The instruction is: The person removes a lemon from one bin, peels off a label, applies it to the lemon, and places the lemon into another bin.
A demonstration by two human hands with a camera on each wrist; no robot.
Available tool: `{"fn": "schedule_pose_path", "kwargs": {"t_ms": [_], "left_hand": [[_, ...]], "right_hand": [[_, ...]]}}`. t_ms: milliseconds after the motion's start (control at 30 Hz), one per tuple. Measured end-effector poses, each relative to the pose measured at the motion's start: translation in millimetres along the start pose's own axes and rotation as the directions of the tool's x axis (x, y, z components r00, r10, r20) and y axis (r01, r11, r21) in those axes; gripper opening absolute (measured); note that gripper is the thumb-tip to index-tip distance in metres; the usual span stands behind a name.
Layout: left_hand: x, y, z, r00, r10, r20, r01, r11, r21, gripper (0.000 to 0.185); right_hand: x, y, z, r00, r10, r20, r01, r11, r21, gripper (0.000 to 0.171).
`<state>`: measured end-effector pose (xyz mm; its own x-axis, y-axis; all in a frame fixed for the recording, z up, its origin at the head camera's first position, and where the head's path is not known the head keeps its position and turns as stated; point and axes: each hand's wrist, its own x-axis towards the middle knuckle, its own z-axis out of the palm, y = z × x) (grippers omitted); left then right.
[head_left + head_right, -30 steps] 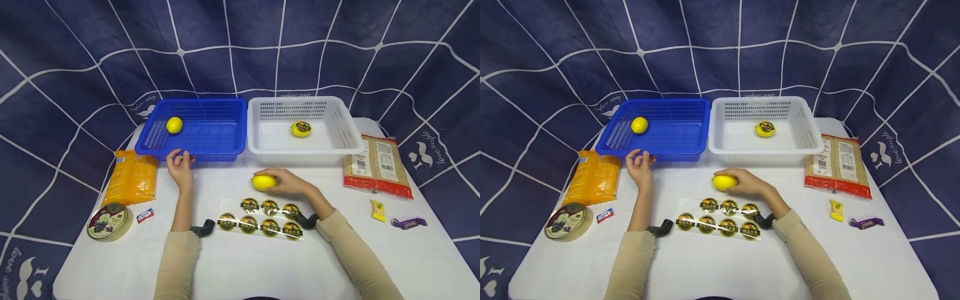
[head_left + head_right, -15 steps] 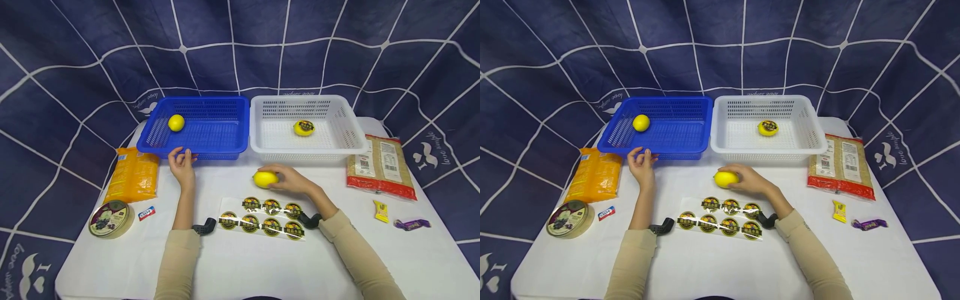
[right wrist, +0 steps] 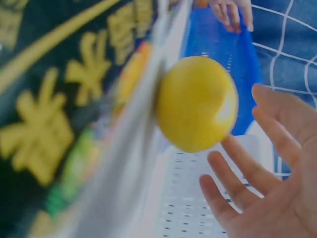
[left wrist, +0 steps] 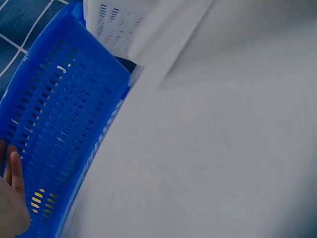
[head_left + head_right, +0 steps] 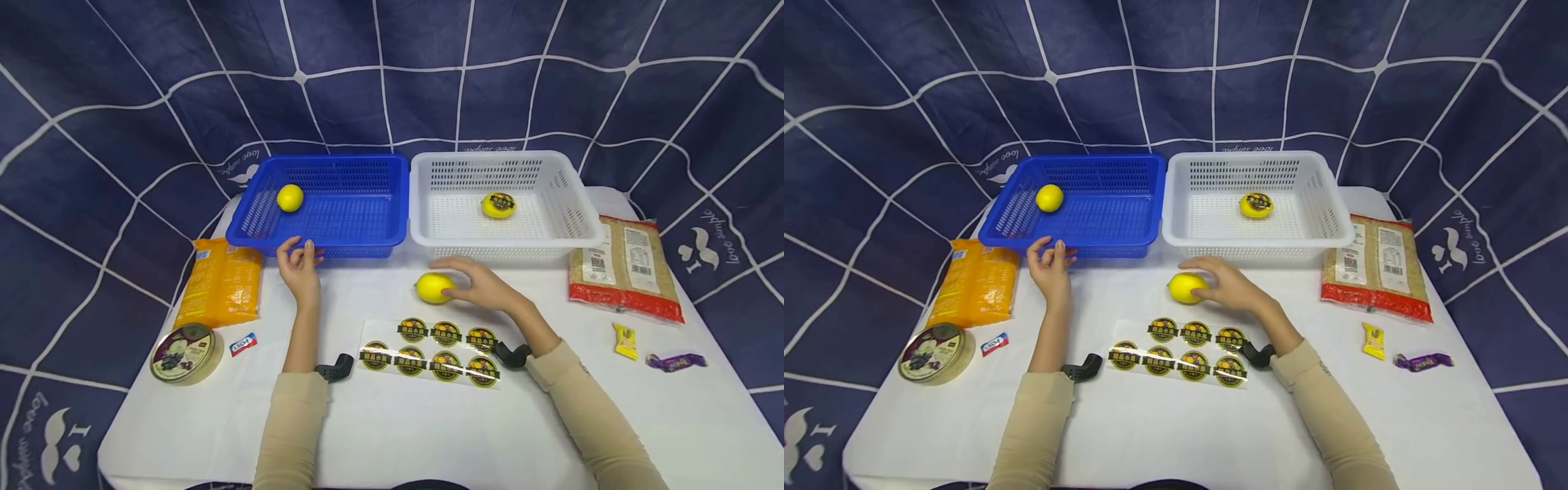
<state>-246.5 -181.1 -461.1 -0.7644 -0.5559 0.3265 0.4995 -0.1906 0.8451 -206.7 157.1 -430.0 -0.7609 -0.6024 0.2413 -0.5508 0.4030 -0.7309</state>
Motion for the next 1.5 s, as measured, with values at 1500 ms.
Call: {"fn": "schedule_pose_path", "kwargs": {"t_ms": [1500], "left_hand": [[-76.7,22.2,-25.0,0.443,-0.440,0.781,-0.233,0.785,0.574,0.026]], "right_hand": [[-23.0,-25.0,52.5,0.976,0.065,0.209,-0.065,0.998,-0.006,0.039]]}}
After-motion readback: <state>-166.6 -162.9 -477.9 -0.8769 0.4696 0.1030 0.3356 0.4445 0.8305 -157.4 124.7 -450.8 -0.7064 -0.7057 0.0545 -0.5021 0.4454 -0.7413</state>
